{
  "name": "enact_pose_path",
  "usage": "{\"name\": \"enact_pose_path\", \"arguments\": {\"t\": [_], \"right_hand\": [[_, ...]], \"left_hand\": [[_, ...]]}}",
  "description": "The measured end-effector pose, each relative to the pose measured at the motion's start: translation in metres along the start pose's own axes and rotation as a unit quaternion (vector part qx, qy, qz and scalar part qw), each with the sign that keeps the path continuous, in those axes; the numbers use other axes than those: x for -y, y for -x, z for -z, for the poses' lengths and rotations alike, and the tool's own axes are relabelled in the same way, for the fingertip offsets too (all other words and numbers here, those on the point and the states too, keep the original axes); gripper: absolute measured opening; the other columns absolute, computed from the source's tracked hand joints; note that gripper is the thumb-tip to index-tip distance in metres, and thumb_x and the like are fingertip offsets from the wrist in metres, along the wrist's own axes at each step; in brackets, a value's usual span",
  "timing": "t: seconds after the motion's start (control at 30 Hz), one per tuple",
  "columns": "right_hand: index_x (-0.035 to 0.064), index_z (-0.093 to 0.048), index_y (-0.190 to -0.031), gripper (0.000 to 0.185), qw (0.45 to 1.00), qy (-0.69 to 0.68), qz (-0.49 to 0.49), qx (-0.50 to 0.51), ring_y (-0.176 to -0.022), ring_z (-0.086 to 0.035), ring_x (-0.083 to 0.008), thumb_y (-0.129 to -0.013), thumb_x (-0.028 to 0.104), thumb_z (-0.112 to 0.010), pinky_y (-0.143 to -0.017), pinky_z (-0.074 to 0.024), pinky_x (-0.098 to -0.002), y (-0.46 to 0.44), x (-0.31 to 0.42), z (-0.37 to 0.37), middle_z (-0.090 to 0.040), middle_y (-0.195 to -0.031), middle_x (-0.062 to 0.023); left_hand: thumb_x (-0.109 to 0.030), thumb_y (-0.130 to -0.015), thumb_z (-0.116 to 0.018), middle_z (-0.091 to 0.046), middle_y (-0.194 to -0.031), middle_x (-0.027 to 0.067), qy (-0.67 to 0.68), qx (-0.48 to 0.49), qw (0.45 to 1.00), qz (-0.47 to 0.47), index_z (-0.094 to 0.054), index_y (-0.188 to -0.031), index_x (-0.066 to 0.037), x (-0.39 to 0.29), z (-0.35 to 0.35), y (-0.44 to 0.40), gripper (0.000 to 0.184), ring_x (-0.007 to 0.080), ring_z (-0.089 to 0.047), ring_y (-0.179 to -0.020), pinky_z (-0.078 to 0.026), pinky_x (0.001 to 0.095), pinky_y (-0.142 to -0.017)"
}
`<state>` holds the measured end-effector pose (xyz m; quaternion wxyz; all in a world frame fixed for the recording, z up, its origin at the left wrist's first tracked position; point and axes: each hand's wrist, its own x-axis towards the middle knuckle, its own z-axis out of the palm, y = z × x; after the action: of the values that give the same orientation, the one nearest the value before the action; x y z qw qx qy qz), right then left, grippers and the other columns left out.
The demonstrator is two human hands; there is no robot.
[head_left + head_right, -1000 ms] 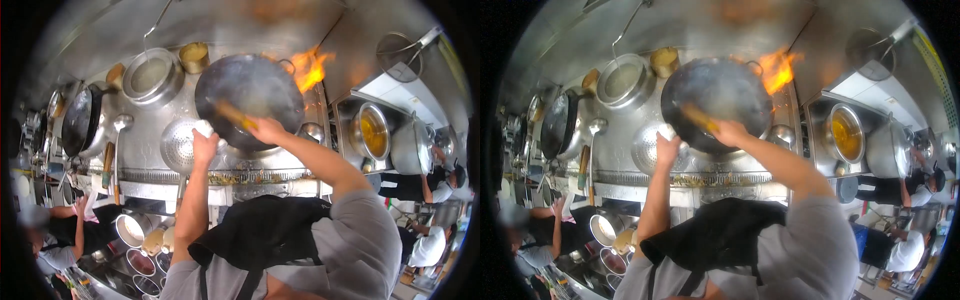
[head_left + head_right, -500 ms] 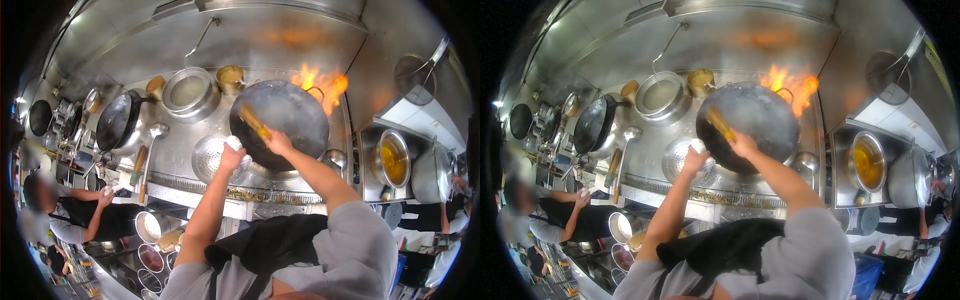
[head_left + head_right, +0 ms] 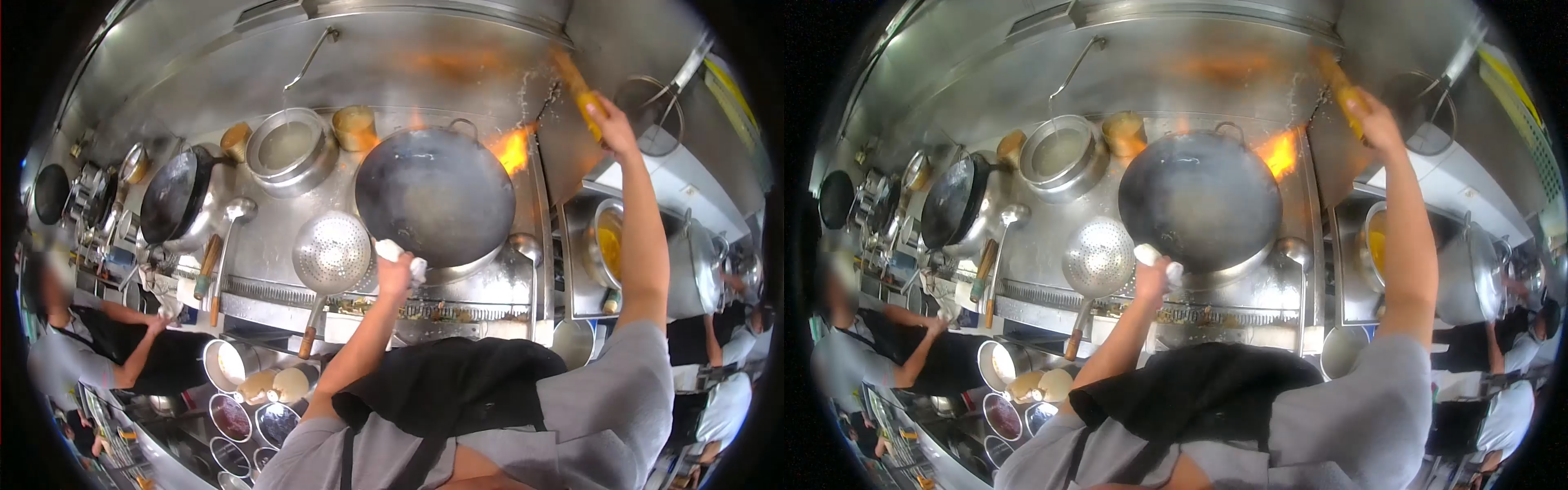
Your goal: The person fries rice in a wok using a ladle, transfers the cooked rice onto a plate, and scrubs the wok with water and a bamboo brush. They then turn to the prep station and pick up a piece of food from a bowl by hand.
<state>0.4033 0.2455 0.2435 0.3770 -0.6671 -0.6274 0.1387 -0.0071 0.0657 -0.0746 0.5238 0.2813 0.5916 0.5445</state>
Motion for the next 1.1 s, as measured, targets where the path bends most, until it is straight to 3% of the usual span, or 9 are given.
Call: {"name": "enact_pose_path", "arguments": {"t": [0.03,0.13,0.27,0.37,0.43,0.57,0.63,0.9,1.1], "right_hand": [[0.0135,-0.044,-0.143,0.062,0.999,0.0,0.028,-0.022,-0.088,-0.063,-0.0166,-0.09,0.037,-0.064,-0.07,-0.0518,-0.0277,-0.016,0.0,0.001,-0.065,-0.114,-0.0113],[0.0082,-0.032,-0.148,0.072,0.991,-0.098,0.06,-0.068,-0.09,-0.065,-0.0175,-0.09,0.037,-0.063,-0.066,-0.0534,-0.0279,-0.017,0.046,-0.035,-0.063,-0.118,-0.0114],[0.0169,-0.019,-0.151,0.079,0.975,0.074,-0.023,-0.21,-0.103,-0.06,-0.0462,-0.087,0.041,-0.059,-0.09,-0.0483,-0.0512,-0.029,-0.003,-0.195,-0.06,-0.119,-0.0267],[0.0149,-0.05,-0.133,0.054,0.922,0.02,-0.314,0.224,-0.075,-0.064,-0.0274,-0.082,0.025,-0.064,-0.067,-0.0536,-0.0482,0.001,-0.089,-0.312,-0.065,-0.095,-0.0132],[0.0156,-0.051,-0.128,0.049,0.892,-0.166,-0.341,0.244,-0.055,-0.052,-0.0191,-0.082,0.025,-0.065,-0.055,-0.0503,-0.0411,0.024,-0.07,-0.287,-0.058,-0.082,-0.0077],[0.0062,-0.046,-0.133,0.045,0.936,-0.184,-0.198,0.224,-0.044,-0.043,-0.0132,-0.091,0.018,-0.058,-0.041,-0.0379,-0.0279,0.133,0.01,-0.172,-0.057,-0.079,-0.0057],[0.0139,-0.029,-0.15,0.067,0.934,-0.168,-0.206,0.237,-0.047,-0.046,-0.0125,-0.091,0.024,-0.059,-0.04,-0.0398,-0.0277,0.167,-0.011,-0.136,-0.058,-0.088,-0.0064],[0.0079,-0.028,-0.149,0.07,0.918,-0.216,-0.24,0.23,-0.05,-0.049,-0.0134,-0.089,0.022,-0.062,-0.04,-0.0388,-0.0268,0.262,-0.058,-0.066,-0.059,-0.091,-0.0099],[0.008,-0.027,-0.15,0.074,0.935,-0.218,-0.149,0.237,-0.061,-0.053,-0.0133,-0.087,0.024,-0.063,-0.044,-0.0433,-0.0265,0.284,-0.132,-0.072,-0.061,-0.096,-0.0102]], "left_hand": [[-0.014,-0.086,-0.061,-0.062,-0.087,0.0099,0.01,0.035,0.997,0.065,-0.053,-0.105,-0.003,-0.013,-0.009,0.011,0.024,0.0199,-0.065,-0.068,-0.052,0.036,-0.049],[-0.014,-0.085,-0.062,-0.062,-0.083,0.0083,0.028,0.049,0.989,0.136,-0.055,-0.101,-0.004,-0.021,-0.021,0.018,0.02,0.0194,-0.065,-0.066,-0.05,0.0354,-0.048],[-0.009,-0.079,-0.063,-0.061,-0.086,0.0097,0.04,0.037,0.99,0.127,-0.055,-0.102,-0.001,-0.027,-0.021,0.021,0.026,0.0192,-0.06,-0.074,-0.048,0.0354,-0.063],[-0.008,-0.077,-0.064,-0.061,-0.085,0.0094,0.032,0.01,0.995,0.09,-0.055,-0.102,0.0,0.007,-0.014,0.001,0.027,0.0191,-0.059,-0.074,-0.048,0.0351,-0.064],[-0.008,-0.076,-0.063,-0.06,-0.085,0.0093,0.013,-0.005,0.999,0.042,-0.055,-0.101,0.0,-0.009,0.003,-0.002,0.027,0.0188,-0.059,-0.073,-0.048,0.0351,-0.064],[-0.005,-0.074,-0.059,-0.061,-0.084,0.0072,-0.054,0.015,0.998,0.033,-0.057,-0.095,0.0,-0.068,0.059,0.018,0.021,0.017,-0.058,-0.073,-0.047,0.0338,-0.063],[-0.005,-0.075,-0.06,-0.062,-0.086,0.0088,-0.061,0.038,0.997,-0.042,-0.056,-0.104,0.001,-0.117,0.071,0.038,0.03,0.0185,-0.061,-0.076,-0.05,0.0333,-0.068],[-0.015,-0.074,-0.065,-0.064,-0.086,0.0108,-0.251,0.06,0.959,-0.116,-0.057,-0.102,0.001,-0.156,0.065,0.025,0.033,0.0199,-0.061,-0.075,-0.049,0.0348,-0.069],[-0.023,-0.073,-0.068,-0.067,-0.095,0.0192,-0.349,-0.067,0.913,-0.203,-0.056,-0.104,-0.001,-0.166,0.033,0.06,0.04,0.0325,-0.066,-0.087,-0.05,0.0413,-0.078]]}}
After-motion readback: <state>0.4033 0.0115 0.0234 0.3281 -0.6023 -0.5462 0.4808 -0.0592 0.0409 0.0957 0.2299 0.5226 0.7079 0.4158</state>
